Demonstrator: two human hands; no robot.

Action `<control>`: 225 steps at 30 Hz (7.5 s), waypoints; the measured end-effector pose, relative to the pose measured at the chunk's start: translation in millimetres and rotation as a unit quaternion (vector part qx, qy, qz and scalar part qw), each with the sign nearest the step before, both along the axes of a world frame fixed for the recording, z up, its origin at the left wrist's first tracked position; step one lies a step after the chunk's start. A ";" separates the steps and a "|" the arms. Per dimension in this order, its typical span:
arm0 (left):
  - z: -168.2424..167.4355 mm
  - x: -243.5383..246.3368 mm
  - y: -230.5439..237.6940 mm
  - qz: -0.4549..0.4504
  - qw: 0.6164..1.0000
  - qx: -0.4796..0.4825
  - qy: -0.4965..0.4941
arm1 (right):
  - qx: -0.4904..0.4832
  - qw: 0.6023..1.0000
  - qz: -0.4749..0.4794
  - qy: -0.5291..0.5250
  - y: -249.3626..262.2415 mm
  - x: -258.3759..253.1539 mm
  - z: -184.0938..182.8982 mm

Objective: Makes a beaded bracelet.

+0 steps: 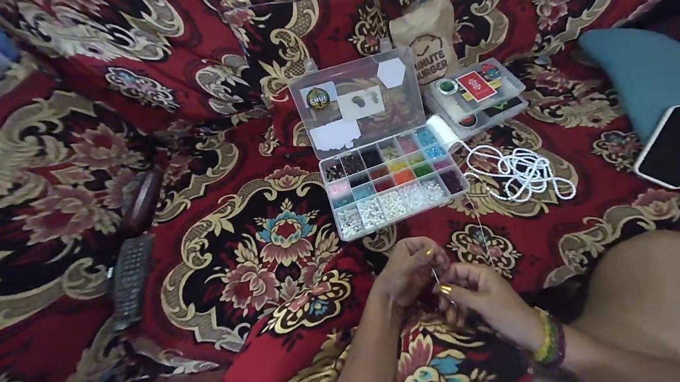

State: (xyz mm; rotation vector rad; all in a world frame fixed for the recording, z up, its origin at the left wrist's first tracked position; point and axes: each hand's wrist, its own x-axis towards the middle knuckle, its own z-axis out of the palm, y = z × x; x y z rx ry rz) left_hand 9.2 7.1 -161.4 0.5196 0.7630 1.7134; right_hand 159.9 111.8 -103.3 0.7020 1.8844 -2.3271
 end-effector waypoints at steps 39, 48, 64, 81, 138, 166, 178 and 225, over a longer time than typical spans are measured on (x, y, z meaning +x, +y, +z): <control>-1.9 4.6 14.2 0.111 0.693 -0.301 0.646 | 0.046 0.997 0.054 0.031 -2.7 3.4 -1.1; -0.3 14.5 23.0 -0.004 0.606 -0.420 0.676 | 0.059 0.996 0.057 0.020 -3.7 3.4 -2.3; -3.2 15.0 28.4 -0.031 0.611 -0.312 0.727 | 0.076 0.996 0.045 0.031 -5.8 5.1 -4.1; -2.8 22.9 41.0 -0.086 0.580 -0.369 0.722 | 0.090 0.995 0.032 0.031 -10.8 3.7 -1.8; 8.2 3.9 -13.3 0.025 0.991 -0.133 0.019 | 0.091 0.986 -0.081 0.115 -0.8 5.2 -11.5; 4.1 3.2 -15.9 -0.022 0.992 -0.110 0.054 | 0.103 0.984 -0.043 0.137 -2.3 6.6 -12.8; 1.0 1.9 -16.7 -0.037 0.994 -0.076 0.073 | 0.112 0.985 -0.036 0.124 -1.8 7.4 -9.9; 0.5 -1.5 -19.1 -0.057 0.984 -0.041 0.166 | 0.079 0.991 -0.011 0.106 -0.3 8.8 -12.3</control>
